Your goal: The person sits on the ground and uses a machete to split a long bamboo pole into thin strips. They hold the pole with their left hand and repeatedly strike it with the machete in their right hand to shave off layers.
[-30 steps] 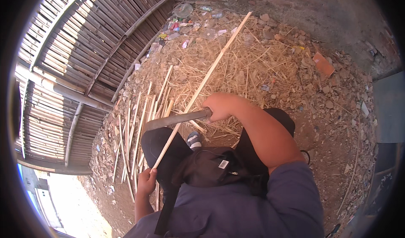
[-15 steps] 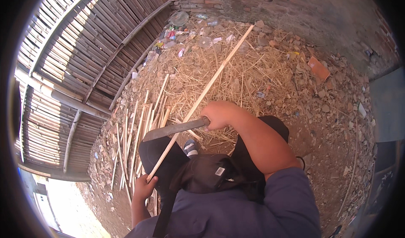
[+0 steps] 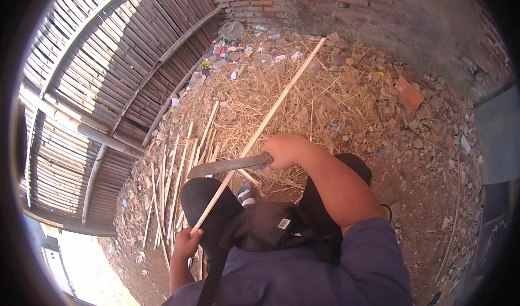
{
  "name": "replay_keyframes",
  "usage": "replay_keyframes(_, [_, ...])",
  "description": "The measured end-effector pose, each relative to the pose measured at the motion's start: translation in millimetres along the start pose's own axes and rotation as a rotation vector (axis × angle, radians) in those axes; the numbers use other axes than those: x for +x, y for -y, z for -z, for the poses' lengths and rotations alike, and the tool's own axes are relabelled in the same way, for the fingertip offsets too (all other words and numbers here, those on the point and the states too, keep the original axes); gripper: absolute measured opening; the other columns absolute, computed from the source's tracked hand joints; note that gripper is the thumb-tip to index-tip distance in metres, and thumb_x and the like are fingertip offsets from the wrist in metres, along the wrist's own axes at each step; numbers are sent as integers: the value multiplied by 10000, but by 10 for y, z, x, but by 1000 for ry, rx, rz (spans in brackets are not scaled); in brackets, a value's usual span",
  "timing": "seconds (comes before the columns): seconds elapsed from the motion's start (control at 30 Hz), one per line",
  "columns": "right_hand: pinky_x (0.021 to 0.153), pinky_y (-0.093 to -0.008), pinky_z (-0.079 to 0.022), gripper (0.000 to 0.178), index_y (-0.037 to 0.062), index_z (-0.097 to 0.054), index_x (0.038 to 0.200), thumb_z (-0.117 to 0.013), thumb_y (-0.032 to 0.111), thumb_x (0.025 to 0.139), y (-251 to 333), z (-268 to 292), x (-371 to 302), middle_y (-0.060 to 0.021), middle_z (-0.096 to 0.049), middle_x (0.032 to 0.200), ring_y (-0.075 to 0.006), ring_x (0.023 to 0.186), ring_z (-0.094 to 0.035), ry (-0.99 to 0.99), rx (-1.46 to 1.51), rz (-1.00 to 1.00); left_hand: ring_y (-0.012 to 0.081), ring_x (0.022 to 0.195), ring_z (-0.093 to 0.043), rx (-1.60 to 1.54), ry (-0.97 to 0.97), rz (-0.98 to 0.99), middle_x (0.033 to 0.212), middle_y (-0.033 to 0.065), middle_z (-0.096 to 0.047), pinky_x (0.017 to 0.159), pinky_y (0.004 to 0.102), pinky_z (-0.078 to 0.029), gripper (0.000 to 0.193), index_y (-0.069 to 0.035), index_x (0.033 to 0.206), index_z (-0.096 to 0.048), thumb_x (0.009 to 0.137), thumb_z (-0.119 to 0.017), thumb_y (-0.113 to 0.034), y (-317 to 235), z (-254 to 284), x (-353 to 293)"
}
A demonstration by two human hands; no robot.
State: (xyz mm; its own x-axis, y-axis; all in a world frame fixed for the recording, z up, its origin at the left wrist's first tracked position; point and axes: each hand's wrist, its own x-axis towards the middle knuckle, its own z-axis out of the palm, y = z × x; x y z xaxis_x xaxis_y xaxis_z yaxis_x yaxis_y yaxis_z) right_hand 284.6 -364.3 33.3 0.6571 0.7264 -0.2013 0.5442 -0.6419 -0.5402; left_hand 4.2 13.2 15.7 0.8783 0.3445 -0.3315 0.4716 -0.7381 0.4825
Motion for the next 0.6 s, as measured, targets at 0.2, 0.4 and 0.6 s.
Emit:
replay_keyframes(0.2, [737,-409,-521,434,34,-718,997,-818,406,798,-513,194,7,-142,-700,834,-281,817,-693,-159,243,-224,308,656,-659,0,-43,-33,696,206,-659,633,437,-486,517,30,816,-682,885,-737,-480,-18,-55,-32])
replay_keyframes(0.4, [771,-416,-527,404,32,-717,1015,-805,372,815,-371,198,-25,-165,-708,889,-302,853,-696,-203,177,-201,319,650,-657,-8,-13,-6,683,210,-651,627,442,-486,531,26,782,-667,877,-744,-491,22,-58,12])
replay_keyframes(0.6, [767,-464,-523,368,83,-721,1001,-815,379,803,-23,41,0,-137,-719,905,-333,888,-698,-10,-12,-21,318,651,-662,24,-27,-20,677,210,-649,625,444,-488,528,26,777,-673,874,-747,-488,-34,-20,-26])
